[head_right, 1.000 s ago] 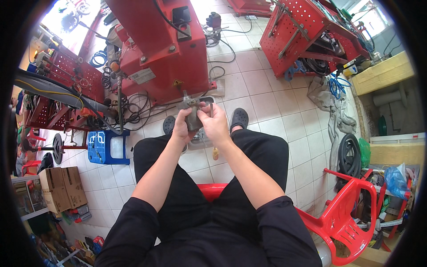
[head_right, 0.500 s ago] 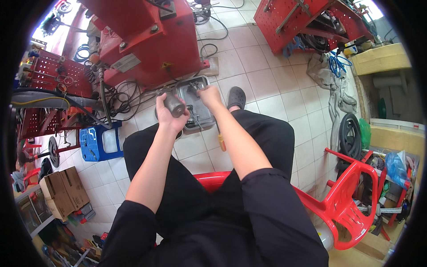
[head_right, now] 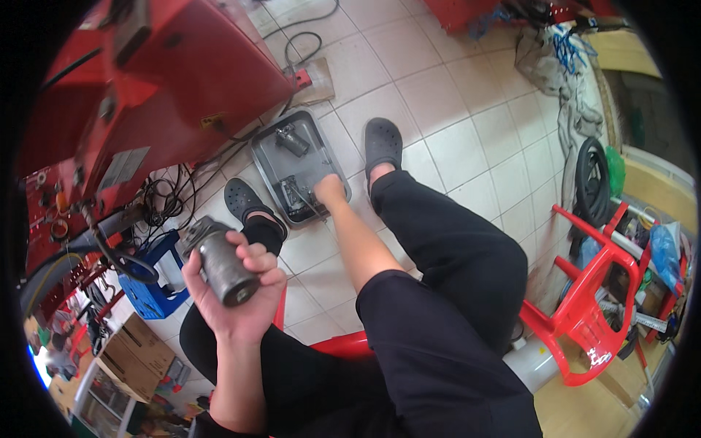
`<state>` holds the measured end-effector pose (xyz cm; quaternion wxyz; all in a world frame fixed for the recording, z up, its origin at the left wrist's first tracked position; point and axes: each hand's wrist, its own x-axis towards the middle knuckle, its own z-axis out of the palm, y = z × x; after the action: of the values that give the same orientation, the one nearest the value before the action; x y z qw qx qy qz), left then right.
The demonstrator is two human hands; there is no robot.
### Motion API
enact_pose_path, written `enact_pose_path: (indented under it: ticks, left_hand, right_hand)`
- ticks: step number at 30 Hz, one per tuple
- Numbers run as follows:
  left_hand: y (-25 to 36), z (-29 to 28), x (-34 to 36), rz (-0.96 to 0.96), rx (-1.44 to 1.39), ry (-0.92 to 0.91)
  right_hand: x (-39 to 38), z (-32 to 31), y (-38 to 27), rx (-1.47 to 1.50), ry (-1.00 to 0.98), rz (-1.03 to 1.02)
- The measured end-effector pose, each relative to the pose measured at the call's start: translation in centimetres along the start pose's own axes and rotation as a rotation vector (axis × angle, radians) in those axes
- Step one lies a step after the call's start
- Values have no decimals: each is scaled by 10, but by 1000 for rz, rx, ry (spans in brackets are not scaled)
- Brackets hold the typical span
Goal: The person sits on a red chair in a workshop and uses a screwdriver to disassemble a cylindrical mechanical part. They remove screws and separate the housing into two pieces, then place the components into a metal tray on the floor.
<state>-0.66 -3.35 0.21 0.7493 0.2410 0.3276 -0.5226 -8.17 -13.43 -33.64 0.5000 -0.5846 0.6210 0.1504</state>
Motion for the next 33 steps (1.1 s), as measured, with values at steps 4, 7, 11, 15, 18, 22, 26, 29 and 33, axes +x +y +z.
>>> enact_pose_path:
  ticks: [4, 7, 11, 15, 18, 22, 26, 29, 33]
  left_hand:
    - [10, 8, 9, 9, -20, 5]
    - [19, 3, 11, 41, -81, 21]
    - [21, 12, 15, 42, -49, 30]
    - [23, 9, 13, 57, -73, 64]
    - [22, 10, 10, 50, -85, 63]
    - [19, 10, 8, 24, -100, 34]
    - [17, 8, 9, 33, -96, 16]
    - [16, 8, 10, 16, -105, -3]
    - [15, 8, 4, 41, -84, -11]
  right_hand:
    - [64, 26, 32, 367, 57, 300]
    - [71, 42, 20, 445, 42, 377]
    - [73, 46, 18, 414, 129, 366]
    - [57, 39, 1, 316, 189, 302]
    - [61, 45, 7, 417, 212, 319]
    - [71, 54, 23, 546, 183, 328]
    - [52, 41, 16, 538, 62, 347]
    - [50, 27, 26, 517, -48, 344]
    - [34, 18, 17, 474, -95, 335]
